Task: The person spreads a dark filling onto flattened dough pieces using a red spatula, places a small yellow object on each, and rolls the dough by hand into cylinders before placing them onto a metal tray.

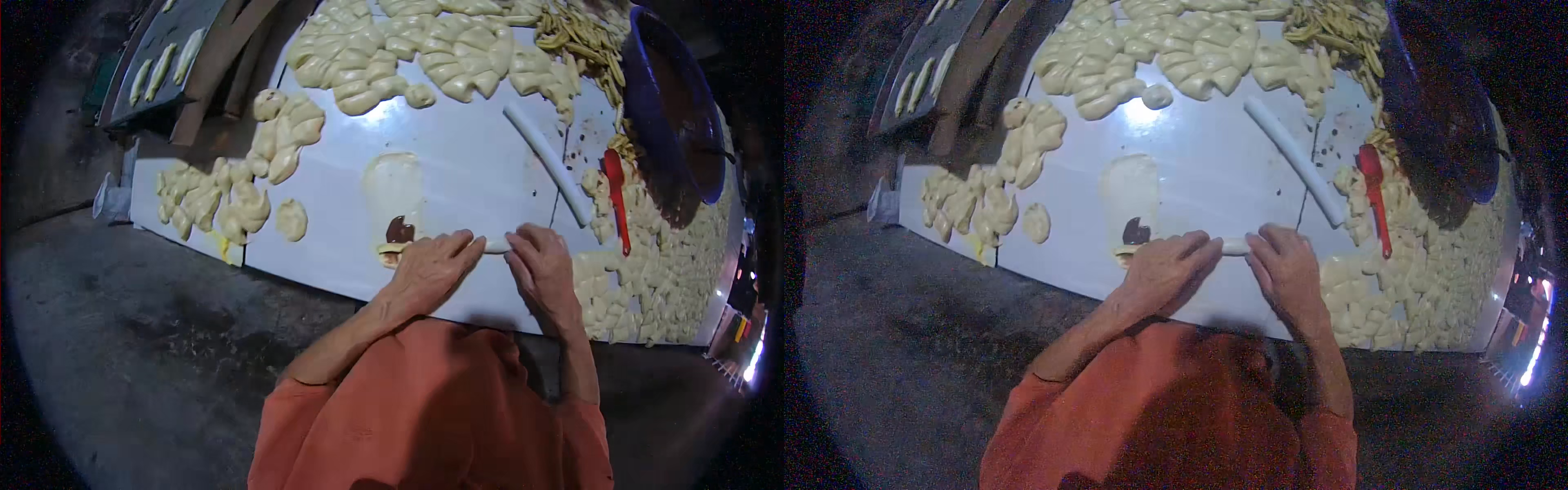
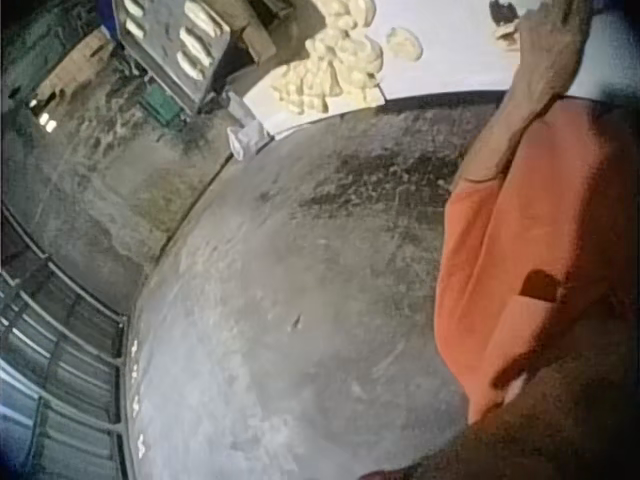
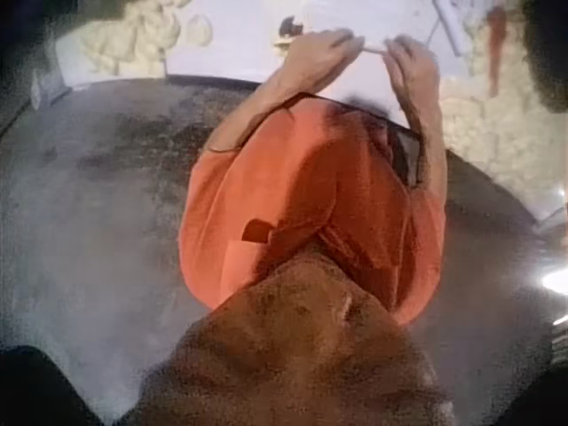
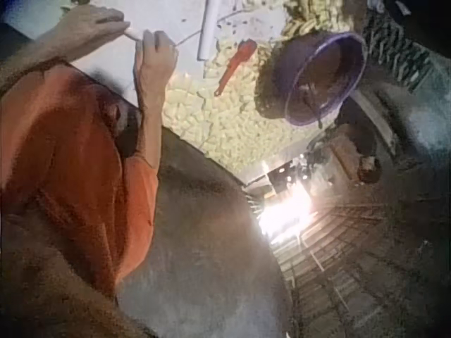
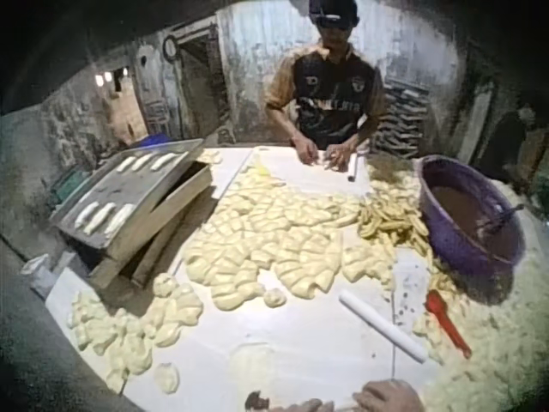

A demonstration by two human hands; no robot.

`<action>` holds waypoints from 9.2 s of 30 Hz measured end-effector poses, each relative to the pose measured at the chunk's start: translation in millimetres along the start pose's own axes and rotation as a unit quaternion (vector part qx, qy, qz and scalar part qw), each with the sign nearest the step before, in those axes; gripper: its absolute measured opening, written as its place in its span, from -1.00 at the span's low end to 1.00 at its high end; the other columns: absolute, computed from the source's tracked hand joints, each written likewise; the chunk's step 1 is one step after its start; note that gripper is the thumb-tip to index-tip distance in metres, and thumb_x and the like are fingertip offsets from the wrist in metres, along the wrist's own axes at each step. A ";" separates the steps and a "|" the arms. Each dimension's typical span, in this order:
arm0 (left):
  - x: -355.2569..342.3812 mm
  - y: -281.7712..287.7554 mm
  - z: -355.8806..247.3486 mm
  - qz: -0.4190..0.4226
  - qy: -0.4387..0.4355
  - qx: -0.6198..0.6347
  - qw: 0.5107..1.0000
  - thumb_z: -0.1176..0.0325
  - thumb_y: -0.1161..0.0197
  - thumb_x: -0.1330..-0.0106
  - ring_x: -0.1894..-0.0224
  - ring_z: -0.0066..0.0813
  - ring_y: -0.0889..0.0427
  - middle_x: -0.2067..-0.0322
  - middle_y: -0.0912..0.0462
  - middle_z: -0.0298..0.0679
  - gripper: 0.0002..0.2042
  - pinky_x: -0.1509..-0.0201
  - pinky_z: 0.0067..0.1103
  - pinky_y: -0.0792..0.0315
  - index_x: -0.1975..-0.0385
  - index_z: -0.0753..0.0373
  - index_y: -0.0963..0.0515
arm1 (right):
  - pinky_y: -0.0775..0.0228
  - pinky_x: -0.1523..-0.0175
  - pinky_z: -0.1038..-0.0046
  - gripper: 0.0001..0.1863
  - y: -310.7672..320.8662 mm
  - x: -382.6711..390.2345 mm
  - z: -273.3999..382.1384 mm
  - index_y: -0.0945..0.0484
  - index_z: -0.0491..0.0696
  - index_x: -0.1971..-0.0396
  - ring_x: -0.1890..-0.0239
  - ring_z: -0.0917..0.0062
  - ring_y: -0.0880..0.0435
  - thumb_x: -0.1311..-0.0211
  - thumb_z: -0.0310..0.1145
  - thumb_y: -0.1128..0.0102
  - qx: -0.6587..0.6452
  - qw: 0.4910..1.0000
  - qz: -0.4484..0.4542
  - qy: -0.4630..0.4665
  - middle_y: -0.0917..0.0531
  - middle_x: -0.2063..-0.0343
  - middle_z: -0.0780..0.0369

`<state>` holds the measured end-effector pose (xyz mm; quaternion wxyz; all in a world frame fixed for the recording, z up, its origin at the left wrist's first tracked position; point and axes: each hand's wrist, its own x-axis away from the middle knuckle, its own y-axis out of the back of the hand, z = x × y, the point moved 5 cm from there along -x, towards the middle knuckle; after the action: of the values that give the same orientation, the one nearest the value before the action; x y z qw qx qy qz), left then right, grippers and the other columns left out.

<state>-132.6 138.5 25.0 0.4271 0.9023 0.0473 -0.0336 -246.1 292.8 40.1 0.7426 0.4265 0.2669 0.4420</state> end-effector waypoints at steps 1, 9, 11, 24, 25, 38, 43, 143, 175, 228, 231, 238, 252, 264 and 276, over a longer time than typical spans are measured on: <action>9.6 4.2 -1.5 -0.030 0.000 0.006 1.000 0.35 -0.33 -0.31 0.28 -0.21 -0.72 0.13 -0.66 -0.18 -0.72 0.33 -0.33 -0.59 0.00 0.16 -0.59 | -0.48 0.06 0.20 -0.70 6.3 -2.4 9.9 -0.65 -0.09 0.08 0.09 0.23 -0.64 -0.19 -0.37 -0.39 0.010 0.999 -0.052 -0.003 -0.66 0.15 0.15; 94.1 56.7 54.0 -0.118 0.064 -0.029 0.991 0.33 -0.49 -0.18 0.36 -0.37 -0.70 0.32 -0.65 -0.36 -0.81 0.38 -0.48 -0.57 0.23 0.08 -0.68 | -0.51 0.31 0.27 -0.68 -64.1 -22.6 76.6 -0.64 0.00 0.04 0.34 0.35 -0.67 -0.21 -0.30 -0.37 -0.052 0.992 0.007 0.119 -0.63 0.21 0.24; 94.4 60.3 60.5 -0.100 0.041 -0.061 0.992 0.31 -0.51 -0.15 0.36 -0.42 -0.70 0.32 -0.65 -0.39 -0.77 0.39 -0.50 -0.56 0.19 0.05 -0.68 | -0.52 0.30 0.29 -0.73 -74.7 -32.7 90.7 -0.64 -0.03 0.09 0.32 0.34 -0.68 -0.23 -0.33 -0.37 -0.044 0.992 0.009 0.120 -0.64 0.21 0.22; 81.9 78.2 88.2 -0.133 0.126 0.022 0.983 0.33 -0.32 -0.36 0.28 -0.23 -0.69 0.16 -0.65 -0.21 -0.88 0.27 -0.38 -0.58 0.26 0.24 -0.62 | -0.58 0.20 0.24 -0.79 -68.7 -49.6 82.7 -0.55 -0.07 0.03 0.23 0.19 -0.74 -0.36 -0.45 -0.22 -0.180 0.983 -0.023 -0.031 -0.68 0.14 0.12; 78.5 80.2 92.6 -0.158 0.142 0.032 0.977 0.35 -0.31 -0.37 0.27 -0.22 -0.70 0.15 -0.65 -0.22 -0.88 0.26 -0.38 -0.58 0.25 0.25 -0.62 | -0.59 0.22 0.24 -0.78 -67.2 -57.0 85.3 -0.56 -0.02 0.06 0.28 0.21 -0.73 -0.32 -0.46 -0.24 -0.157 0.987 -0.040 -0.016 -0.67 0.17 0.14; 68.0 81.4 88.8 -0.047 0.062 -0.034 0.996 0.29 -0.44 -0.23 0.13 -0.29 -0.72 -0.03 -0.61 -0.25 -0.72 0.15 -0.41 -0.64 0.05 -0.02 -0.69 | -0.58 0.24 0.26 -0.75 -61.2 -76.5 90.3 -0.59 0.03 0.07 0.23 0.30 -0.70 -0.30 -0.26 -0.30 -0.028 0.998 0.035 0.048 -0.60 0.18 0.18; 58.9 81.0 94.8 -0.070 0.057 0.009 0.996 0.27 -0.39 -0.28 0.13 -0.28 -0.67 0.06 -0.63 -0.26 -0.83 0.15 -0.36 -0.59 0.23 0.17 -0.70 | -0.56 0.24 0.22 -0.82 -63.4 -84.6 84.2 -0.60 -0.01 0.18 0.26 0.29 -0.69 -0.36 -0.25 -0.24 -0.040 0.997 0.018 0.067 -0.61 0.23 0.22; -1.0 91.2 128.6 -0.142 0.031 -0.189 0.971 0.31 -0.30 -0.32 0.18 -0.25 -0.61 0.12 -0.64 -0.24 -0.73 0.22 -0.29 -0.48 -0.01 0.10 -0.64 | -0.45 0.04 0.24 -0.65 -58.0 -150.5 52.7 -0.60 0.00 -0.04 0.09 0.30 -0.64 -0.24 -0.36 -0.30 0.080 0.976 -0.102 0.173 -0.67 0.09 0.19; -45.7 34.1 35.6 -0.009 -0.024 0.072 0.997 0.32 -0.32 -0.30 0.25 -0.08 -0.67 0.31 -0.68 -0.11 -0.84 0.16 -0.27 -0.56 0.23 0.25 -0.66 | -0.48 0.12 0.26 -0.69 29.9 -50.9 -12.6 -0.67 -0.18 0.16 0.27 0.18 -0.66 -0.33 -0.23 -0.19 -0.184 0.967 0.084 -0.152 -0.65 0.34 0.05; 136.9 571.5 433.9 -0.278 0.298 -0.277 0.870 0.08 -0.42 -0.25 0.26 -0.04 -0.76 0.41 -0.76 0.01 -0.72 -0.08 -0.09 -0.39 0.27 0.17 -0.78 | -0.56 -0.08 0.25 -0.52 -134.2 -714.9 482.1 -0.58 -0.05 -0.18 0.01 0.23 -0.75 -0.22 -0.47 -0.31 -0.030 0.950 0.081 0.301 -0.75 0.05 0.01; 133.8 572.0 470.9 -0.182 0.353 -0.316 0.861 -0.06 -0.31 -0.31 0.25 -0.04 -0.76 0.38 -0.77 0.00 -0.63 0.02 -0.15 -0.45 0.19 0.11 -0.78 | -0.51 -0.20 0.12 -0.35 -173.6 -742.8 467.6 -0.47 0.00 -0.33 -0.08 0.03 -0.69 -0.16 -0.53 -0.21 0.055 0.949 0.061 0.304 -0.69 -0.06 -0.04; 118.6 582.2 493.3 -0.184 0.391 -0.329 0.840 -0.03 -0.52 -0.07 0.26 -0.06 -0.78 0.38 -0.78 -0.04 -0.66 0.09 -0.17 -0.52 0.35 0.10 -0.78 | -0.58 -0.04 0.17 -0.63 -203.3 -737.3 494.2 -0.71 0.00 -0.04 0.12 0.07 -0.75 -0.28 -0.36 -0.08 0.085 0.935 0.055 0.340 -0.76 0.17 -0.01; 193.5 546.3 436.0 -0.374 0.251 -0.171 0.876 0.02 -0.39 -0.32 -0.07 -0.15 -0.73 -0.03 -0.73 -0.04 -0.48 -0.14 -0.37 -0.53 -0.17 0.21 -0.61 | -0.56 0.23 0.33 -0.68 -38.1 -496.4 419.2 -0.68 0.02 -0.07 0.34 0.40 -0.75 -0.33 -0.44 -0.23 -0.037 0.929 -0.070 0.362 -0.77 0.32 0.13; 321.7 304.7 263.0 -0.362 0.433 -0.064 0.823 0.33 -0.43 -0.31 -0.02 -0.27 -0.67 0.06 -0.73 -0.07 -0.67 -0.17 -0.40 -0.49 -0.07 0.22 -0.70 | -0.41 -0.22 0.19 -0.56 -183.2 -177.0 323.6 -0.58 -0.09 -0.08 -0.18 0.31 -0.58 -0.20 -0.30 -0.25 -0.023 0.922 0.077 0.378 -0.62 -0.12 0.15; 318.6 253.0 190.6 -0.363 0.412 -0.093 0.831 0.13 -0.37 -0.38 -0.07 -0.20 -0.69 0.04 -0.77 -0.11 -0.64 -0.52 -0.10 -0.10 -0.04 0.21 -0.70 | -0.36 -0.21 0.06 -0.60 -140.8 -135.2 255.5 -0.60 -0.07 0.14 -0.01 0.24 -0.61 -0.08 -0.20 -0.47 -0.045 0.964 -0.048 0.258 -0.64 0.14 0.16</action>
<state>208.9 -150.5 66.4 0.4067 0.7068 0.5456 0.1934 -51.3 37.1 46.4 0.6878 0.2507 0.4493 0.5122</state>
